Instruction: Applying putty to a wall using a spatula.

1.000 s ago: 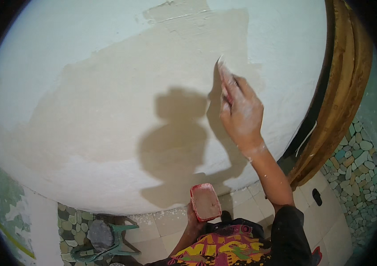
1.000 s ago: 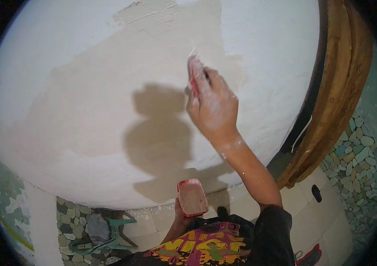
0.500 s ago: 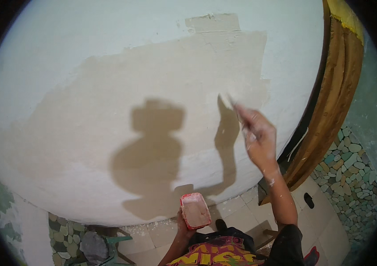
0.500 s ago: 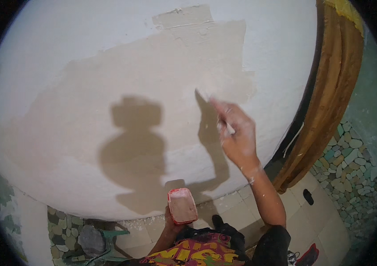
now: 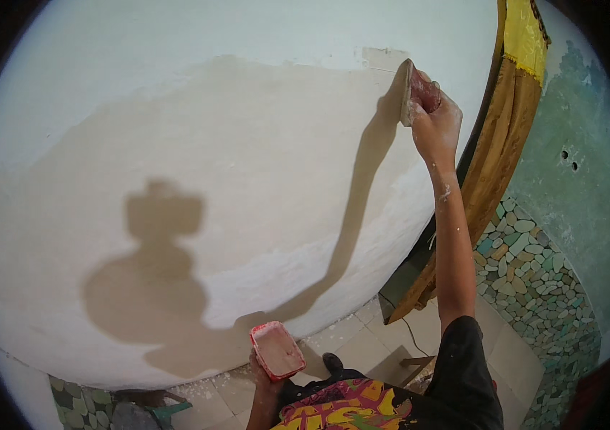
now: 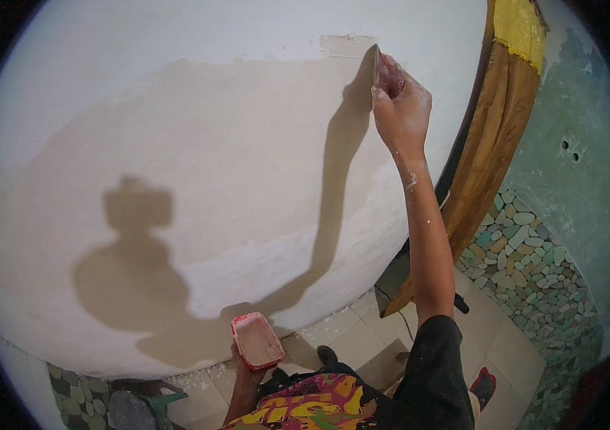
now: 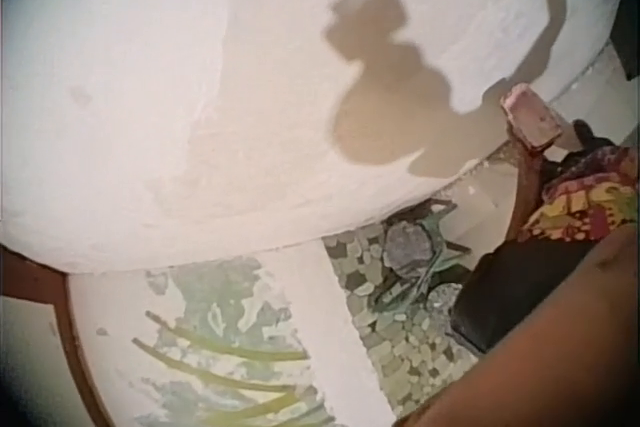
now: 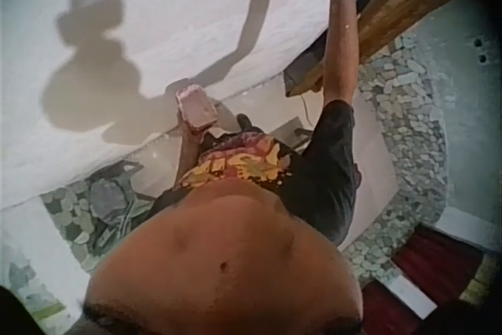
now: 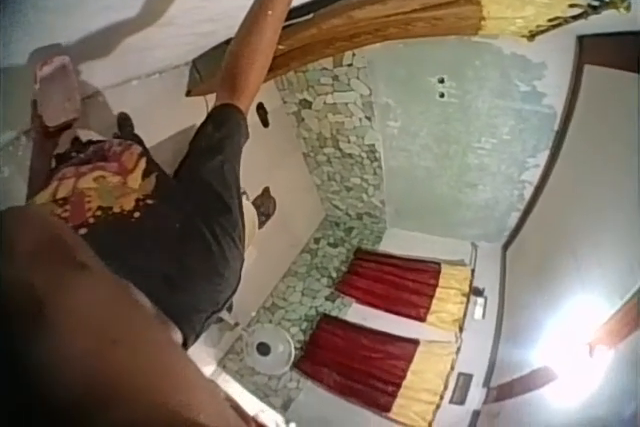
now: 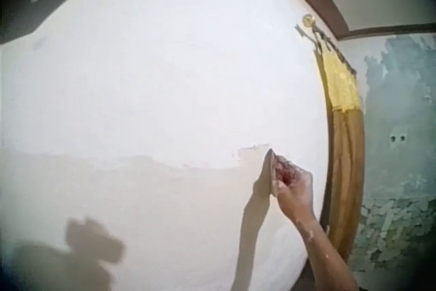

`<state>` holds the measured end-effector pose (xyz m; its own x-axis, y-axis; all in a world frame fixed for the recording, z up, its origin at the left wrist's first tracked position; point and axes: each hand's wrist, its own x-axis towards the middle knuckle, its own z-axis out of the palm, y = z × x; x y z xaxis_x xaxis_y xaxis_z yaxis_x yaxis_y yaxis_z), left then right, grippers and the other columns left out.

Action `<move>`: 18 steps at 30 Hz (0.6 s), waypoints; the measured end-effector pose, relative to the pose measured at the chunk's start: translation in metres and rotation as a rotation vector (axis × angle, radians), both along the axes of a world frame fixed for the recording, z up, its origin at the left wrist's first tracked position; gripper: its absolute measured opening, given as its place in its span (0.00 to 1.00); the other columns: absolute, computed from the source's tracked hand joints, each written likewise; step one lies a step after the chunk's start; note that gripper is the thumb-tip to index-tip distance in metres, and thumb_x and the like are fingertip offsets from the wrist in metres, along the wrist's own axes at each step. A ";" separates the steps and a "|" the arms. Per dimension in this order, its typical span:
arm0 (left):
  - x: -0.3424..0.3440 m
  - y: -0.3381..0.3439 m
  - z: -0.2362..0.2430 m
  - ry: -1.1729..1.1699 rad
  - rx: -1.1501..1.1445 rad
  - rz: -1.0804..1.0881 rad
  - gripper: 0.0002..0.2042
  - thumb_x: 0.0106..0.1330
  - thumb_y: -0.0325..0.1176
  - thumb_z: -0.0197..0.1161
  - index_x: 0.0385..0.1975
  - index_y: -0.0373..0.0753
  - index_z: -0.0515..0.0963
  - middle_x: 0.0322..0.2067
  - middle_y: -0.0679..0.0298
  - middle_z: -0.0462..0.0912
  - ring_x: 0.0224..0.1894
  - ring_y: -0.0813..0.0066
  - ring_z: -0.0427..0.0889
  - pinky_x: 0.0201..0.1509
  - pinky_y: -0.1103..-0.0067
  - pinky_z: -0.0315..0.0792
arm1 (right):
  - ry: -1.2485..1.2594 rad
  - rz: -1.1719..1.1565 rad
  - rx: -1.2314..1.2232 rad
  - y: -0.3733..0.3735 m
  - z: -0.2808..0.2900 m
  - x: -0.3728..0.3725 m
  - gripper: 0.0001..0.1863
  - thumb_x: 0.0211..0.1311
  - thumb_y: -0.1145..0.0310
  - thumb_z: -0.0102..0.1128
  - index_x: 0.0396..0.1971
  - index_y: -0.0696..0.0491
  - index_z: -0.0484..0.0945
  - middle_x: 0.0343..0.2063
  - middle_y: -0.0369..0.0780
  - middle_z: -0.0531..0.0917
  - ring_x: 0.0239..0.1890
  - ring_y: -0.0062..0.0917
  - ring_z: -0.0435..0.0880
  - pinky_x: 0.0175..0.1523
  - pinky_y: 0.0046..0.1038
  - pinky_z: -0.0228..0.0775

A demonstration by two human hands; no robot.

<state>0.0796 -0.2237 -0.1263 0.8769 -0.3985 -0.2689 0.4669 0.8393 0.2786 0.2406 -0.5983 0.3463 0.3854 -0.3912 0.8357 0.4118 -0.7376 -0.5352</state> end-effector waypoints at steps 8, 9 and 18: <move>0.005 0.038 -0.028 0.040 0.062 -0.001 0.32 0.76 0.61 0.50 0.71 0.46 0.69 0.64 0.58 0.78 0.63 0.54 0.80 0.65 0.52 0.77 | 0.082 0.123 -0.242 0.083 -0.035 -0.018 0.27 0.63 0.84 0.59 0.63 0.60 0.79 0.43 0.42 0.91 0.41 0.15 0.86 0.50 0.21 0.79; 0.004 0.042 -0.026 0.035 0.087 0.009 0.32 0.76 0.61 0.50 0.71 0.46 0.69 0.64 0.58 0.79 0.62 0.54 0.80 0.65 0.53 0.77 | 0.089 0.117 -0.236 0.086 -0.036 -0.021 0.27 0.63 0.84 0.59 0.63 0.60 0.79 0.43 0.42 0.91 0.41 0.15 0.86 0.50 0.21 0.79; -0.002 0.064 -0.015 0.036 0.098 0.029 0.31 0.77 0.60 0.50 0.71 0.46 0.69 0.64 0.59 0.78 0.63 0.55 0.79 0.66 0.55 0.76 | -0.053 -0.156 -0.028 0.009 0.031 -0.016 0.21 0.64 0.81 0.59 0.57 0.59 0.85 0.41 0.40 0.91 0.43 0.19 0.87 0.50 0.23 0.79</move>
<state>0.0777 -0.1593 -0.1413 0.8768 -0.3429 -0.3372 0.4537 0.8222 0.3436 0.2246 -0.5898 0.3775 0.2774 -0.4187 0.8647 0.3184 -0.8091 -0.4939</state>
